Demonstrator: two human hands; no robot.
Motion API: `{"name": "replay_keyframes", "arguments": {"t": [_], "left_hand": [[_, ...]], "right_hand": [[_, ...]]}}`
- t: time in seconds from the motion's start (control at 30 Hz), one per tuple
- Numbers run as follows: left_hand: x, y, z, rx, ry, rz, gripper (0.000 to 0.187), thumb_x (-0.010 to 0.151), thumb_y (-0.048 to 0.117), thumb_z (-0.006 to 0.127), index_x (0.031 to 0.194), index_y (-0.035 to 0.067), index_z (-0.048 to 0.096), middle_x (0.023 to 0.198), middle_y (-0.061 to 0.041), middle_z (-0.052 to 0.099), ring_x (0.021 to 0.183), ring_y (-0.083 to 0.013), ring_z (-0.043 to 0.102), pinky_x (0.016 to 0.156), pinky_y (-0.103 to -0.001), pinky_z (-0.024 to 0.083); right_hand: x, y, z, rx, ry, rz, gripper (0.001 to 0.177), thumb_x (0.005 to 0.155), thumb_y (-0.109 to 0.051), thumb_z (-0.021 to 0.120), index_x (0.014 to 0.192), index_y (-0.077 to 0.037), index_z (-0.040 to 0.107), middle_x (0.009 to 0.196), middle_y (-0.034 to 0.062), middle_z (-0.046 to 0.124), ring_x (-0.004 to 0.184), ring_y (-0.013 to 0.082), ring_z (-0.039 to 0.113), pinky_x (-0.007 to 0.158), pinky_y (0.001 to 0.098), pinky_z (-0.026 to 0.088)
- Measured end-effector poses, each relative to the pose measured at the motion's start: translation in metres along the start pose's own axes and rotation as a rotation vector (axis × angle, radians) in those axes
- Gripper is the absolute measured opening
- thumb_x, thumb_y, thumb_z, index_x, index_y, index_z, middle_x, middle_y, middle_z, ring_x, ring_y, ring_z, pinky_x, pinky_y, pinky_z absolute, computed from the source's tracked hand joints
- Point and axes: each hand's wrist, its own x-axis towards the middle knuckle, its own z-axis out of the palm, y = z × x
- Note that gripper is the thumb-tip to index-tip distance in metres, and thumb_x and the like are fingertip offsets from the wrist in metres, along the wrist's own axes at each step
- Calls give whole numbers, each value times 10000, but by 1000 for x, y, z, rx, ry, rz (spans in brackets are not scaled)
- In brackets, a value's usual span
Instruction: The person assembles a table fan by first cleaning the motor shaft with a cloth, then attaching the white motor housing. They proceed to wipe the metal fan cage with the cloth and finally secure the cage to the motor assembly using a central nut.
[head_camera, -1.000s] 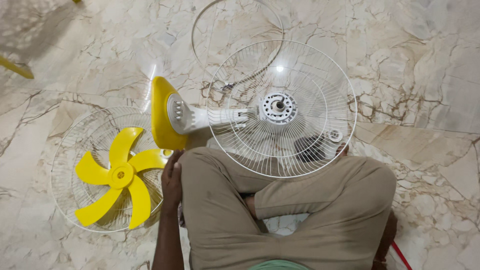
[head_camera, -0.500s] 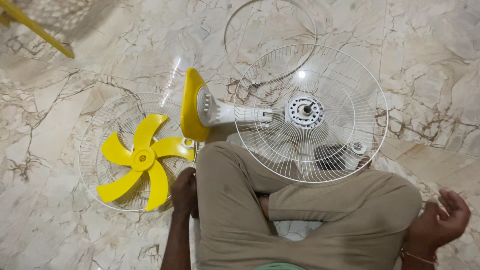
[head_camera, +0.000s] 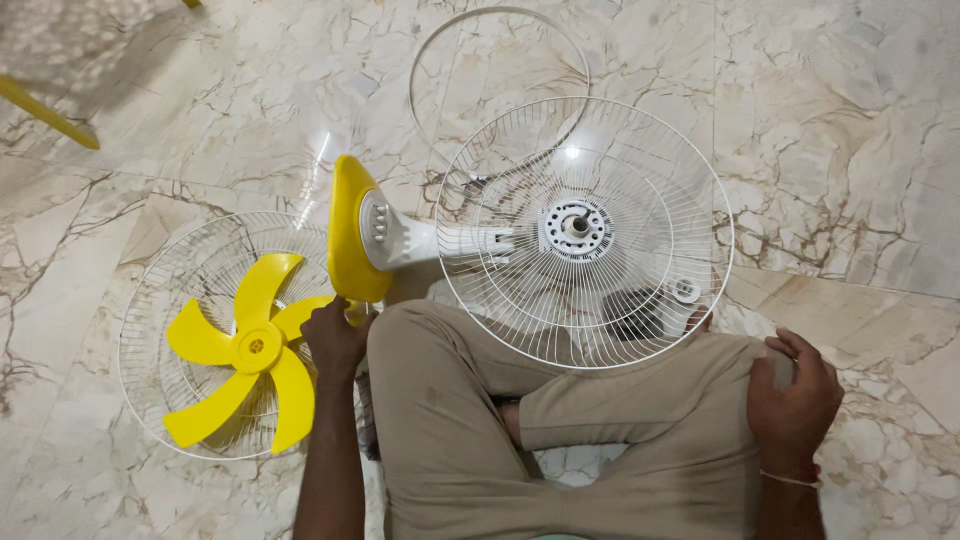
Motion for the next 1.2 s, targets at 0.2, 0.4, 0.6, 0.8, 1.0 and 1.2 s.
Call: {"name": "replay_keyframes", "arguments": {"t": [0.2,0.4,0.6,0.8,1.0,1.2], "left_hand": [[-7,-41,48,-168,123,-7,330,940,295,687,1211,107,692,1017,-137,751,978,-365,673,895,-438,505],[1,-54,40,278,302,83,490,779,323,797,1212,110,712,1296,-169,677,1106,-395,593,868,-550,465],[4,-61,48,178,38,-57,471,856,340,778,1246,93,683,1321,-115,635,1191,-381,587,984,-552,491],[24,-62,49,137,-37,34,482,801,271,802,1218,63,679,1288,-170,606,1135,-413,576,901,-547,517],[27,-75,55,47,-29,13,235,908,215,762,1080,59,724,1158,-144,688,1114,-378,624,985,-492,531],[13,-67,45,55,173,71,109,838,80,722,936,43,751,1233,-163,695,1064,-444,619,886,-529,504]], "right_hand": [[3,-4,-1,27,-22,23,273,954,-92,707,1205,11,680,1124,143,746,1088,327,698,1057,431,520],[4,-3,-1,-4,-27,-15,226,958,-116,704,1156,-10,700,1120,148,740,1083,337,683,1016,429,514],[12,-6,1,-39,-46,21,269,1025,-226,729,1180,-8,701,1107,165,734,1093,344,681,1019,455,517],[90,1,49,284,-103,351,434,1073,-334,736,1313,20,664,1060,150,753,856,183,734,748,300,550],[101,-12,72,282,-274,389,291,969,-213,732,1120,34,760,817,108,769,607,111,691,595,254,524],[98,-11,72,278,-198,399,228,944,-119,707,1100,41,756,782,99,757,547,118,639,517,269,496]]}}
